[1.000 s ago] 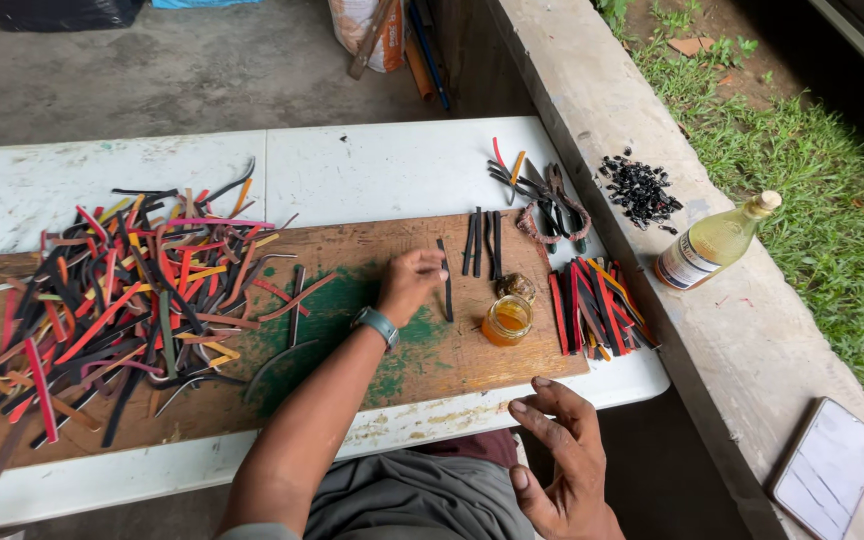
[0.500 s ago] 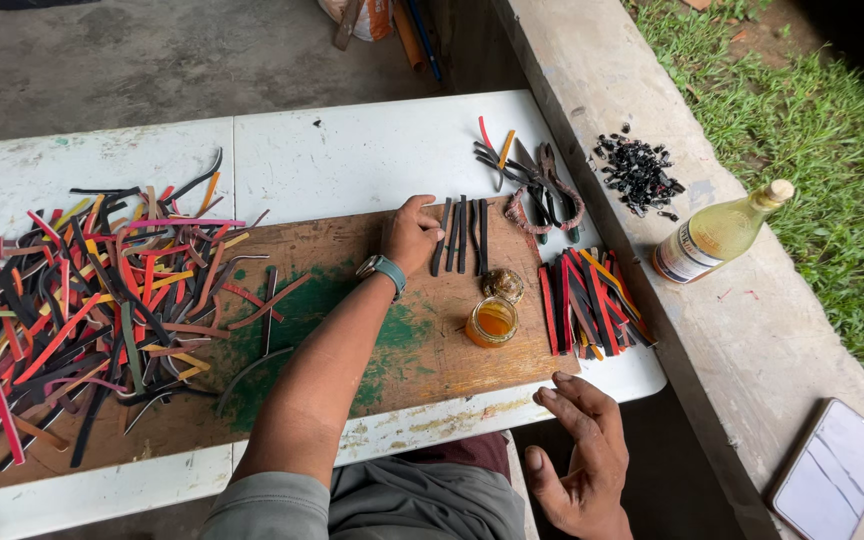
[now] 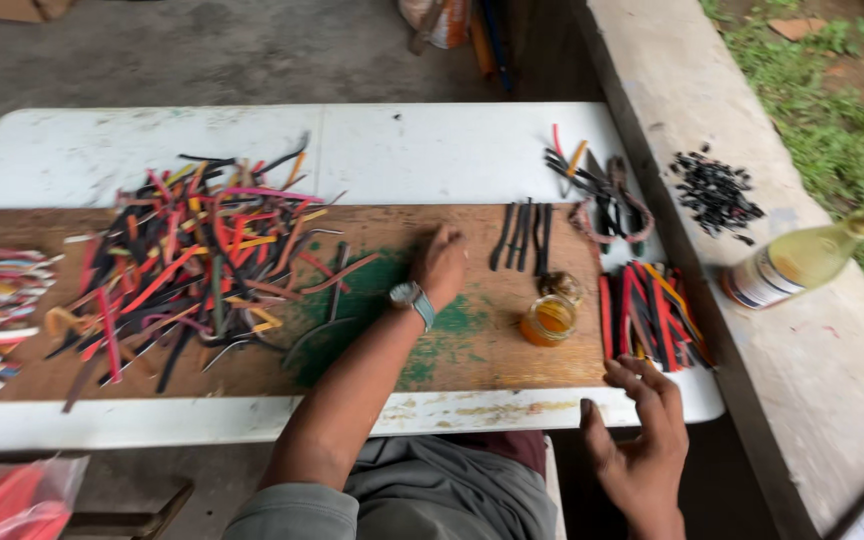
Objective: The person aligns and presses together pairs of colored rubber strips on a wooden board. They repeatedly pick up strips, match them by color, and apply pressure to bond them, occasionally using a small jar of adhesive. The person works one pair at a time, placing finished pairs aside.
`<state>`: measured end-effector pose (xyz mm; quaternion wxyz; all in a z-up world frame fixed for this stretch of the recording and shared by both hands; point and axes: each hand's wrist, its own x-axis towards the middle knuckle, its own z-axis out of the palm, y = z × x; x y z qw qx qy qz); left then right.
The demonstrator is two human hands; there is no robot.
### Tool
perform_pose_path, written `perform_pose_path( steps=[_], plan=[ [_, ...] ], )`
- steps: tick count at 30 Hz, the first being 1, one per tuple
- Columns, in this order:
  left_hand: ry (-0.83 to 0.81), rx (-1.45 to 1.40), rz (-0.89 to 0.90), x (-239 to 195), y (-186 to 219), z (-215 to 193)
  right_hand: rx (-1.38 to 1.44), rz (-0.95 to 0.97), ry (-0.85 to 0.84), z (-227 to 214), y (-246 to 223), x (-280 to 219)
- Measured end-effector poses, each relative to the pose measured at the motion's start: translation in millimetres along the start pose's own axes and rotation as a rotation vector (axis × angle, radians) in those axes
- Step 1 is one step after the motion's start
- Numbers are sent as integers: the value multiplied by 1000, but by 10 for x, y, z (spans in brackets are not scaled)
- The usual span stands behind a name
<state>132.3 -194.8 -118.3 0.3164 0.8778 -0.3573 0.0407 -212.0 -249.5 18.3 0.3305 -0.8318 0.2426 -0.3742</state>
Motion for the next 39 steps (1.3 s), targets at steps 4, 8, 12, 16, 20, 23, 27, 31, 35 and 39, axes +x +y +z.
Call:
perform_pose_path(
  steps=[4, 8, 12, 16, 20, 23, 27, 31, 35, 39],
  plan=[
    [-158, 202, 170, -453, 72, -563, -144, -107, -80, 73, -29, 244],
    [18, 9, 8, -629, -375, -1326, -184, -121, -137, 91, -106, 339],
    [260, 16, -204, -474, -1295, -2174, -294, -170, -170, 85, -127, 394],
    [237, 160, -149, -284, -1813, -2342, -442, -248, -206, 155, -59, 512],
    [8, 388, -101, -116, -1925, -2047, -418, -166, -263, 226, -30, 599],
    [-15, 594, -257, -31, -2018, -1999, -430, -273, -249, 364, -42, 676],
    [-130, 646, -252, 14, -2073, -1904, -622, -215, -338, 344, 63, 715],
    [-95, 625, -229, -24, -2078, -1977, -649, -235, -406, 441, 88, 829],
    [-13, 537, -169, -157, -1931, -2031, -677, -193, -521, 502, 77, 897],
    [335, 282, -13, -321, -1804, -2159, -710, -139, -623, 617, 55, 956]
  ],
)
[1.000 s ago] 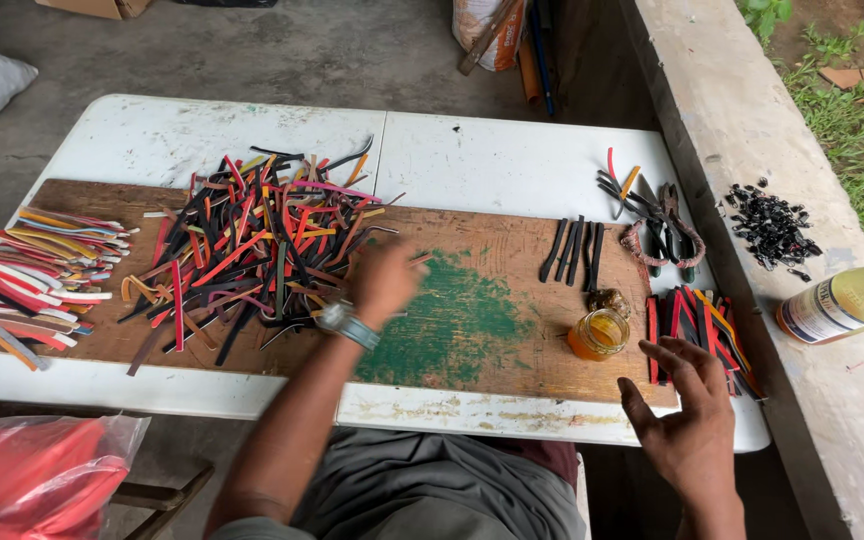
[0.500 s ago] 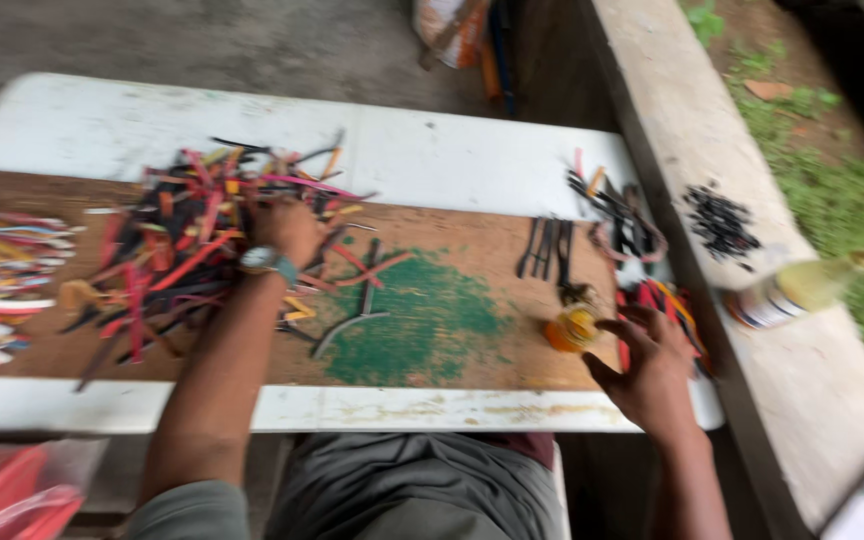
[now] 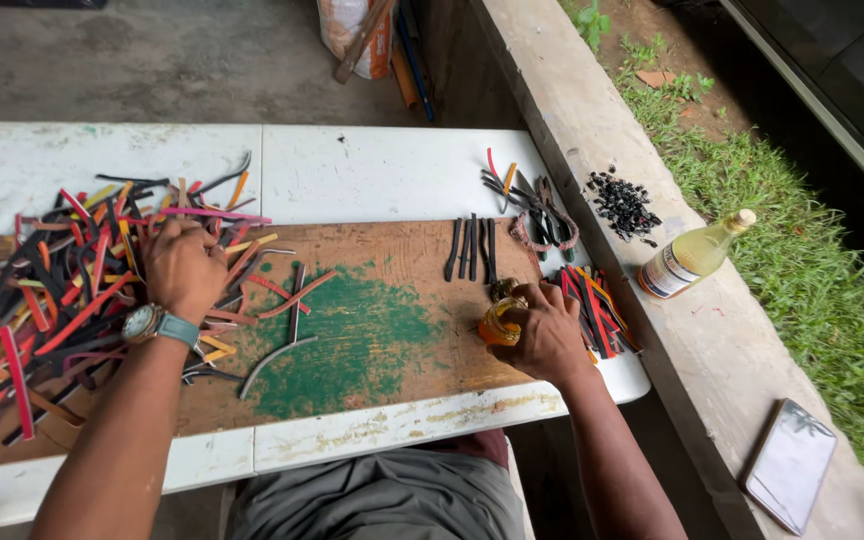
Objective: The person aligns and presses together pairs of colored rubber strips on a wooden board. They repeatedly pick up strips, match them by color, and apply pressure to bond them, occasionally using a small jar of adhesive. The person works one pair at a time, placing finished pairs aside.
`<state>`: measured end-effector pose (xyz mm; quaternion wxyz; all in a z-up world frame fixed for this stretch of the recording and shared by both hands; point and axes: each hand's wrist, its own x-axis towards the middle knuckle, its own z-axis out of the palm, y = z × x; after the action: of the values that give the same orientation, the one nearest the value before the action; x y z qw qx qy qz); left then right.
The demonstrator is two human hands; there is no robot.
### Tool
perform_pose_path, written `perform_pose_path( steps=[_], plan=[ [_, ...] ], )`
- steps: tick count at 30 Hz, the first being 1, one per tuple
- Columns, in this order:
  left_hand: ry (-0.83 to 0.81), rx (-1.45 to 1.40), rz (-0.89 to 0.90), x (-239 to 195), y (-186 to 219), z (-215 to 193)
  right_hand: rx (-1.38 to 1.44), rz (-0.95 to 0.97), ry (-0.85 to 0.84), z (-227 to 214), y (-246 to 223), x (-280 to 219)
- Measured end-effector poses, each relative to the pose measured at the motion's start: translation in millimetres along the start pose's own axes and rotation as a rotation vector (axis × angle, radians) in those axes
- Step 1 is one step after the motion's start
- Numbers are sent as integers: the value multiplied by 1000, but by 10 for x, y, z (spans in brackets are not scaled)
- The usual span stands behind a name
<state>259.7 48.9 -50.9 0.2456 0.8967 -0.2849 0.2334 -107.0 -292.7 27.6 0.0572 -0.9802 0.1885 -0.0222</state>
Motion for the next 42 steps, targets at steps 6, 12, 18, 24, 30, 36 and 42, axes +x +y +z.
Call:
perform_pose_path(
  steps=[6, 12, 18, 24, 30, 36, 42],
  plan=[
    [43, -587, -236, 73, 86, -313, 80, -21, 286, -111, 76, -286],
    [-272, -1416, -331, -295, 544, -465, 74, 29, 263, -100, 52, -492],
    [-499, -1914, -376, -774, 1291, -547, 321, -92, 380, -241, -48, -663],
    [-736, -2183, -384, -1174, 1959, -646, 989, -423, 241, -151, -556, -898],
    [-852, -2197, -454, -1320, 2228, -812, 1017, -431, 267, -214, -745, -895],
    [-903, -2213, -422, -1353, 2263, -876, 856, -416, 313, -249, -767, -886],
    [-869, -2223, -427, -1346, 2250, -860, 613, -507, 436, -281, -793, -925]
  ],
)
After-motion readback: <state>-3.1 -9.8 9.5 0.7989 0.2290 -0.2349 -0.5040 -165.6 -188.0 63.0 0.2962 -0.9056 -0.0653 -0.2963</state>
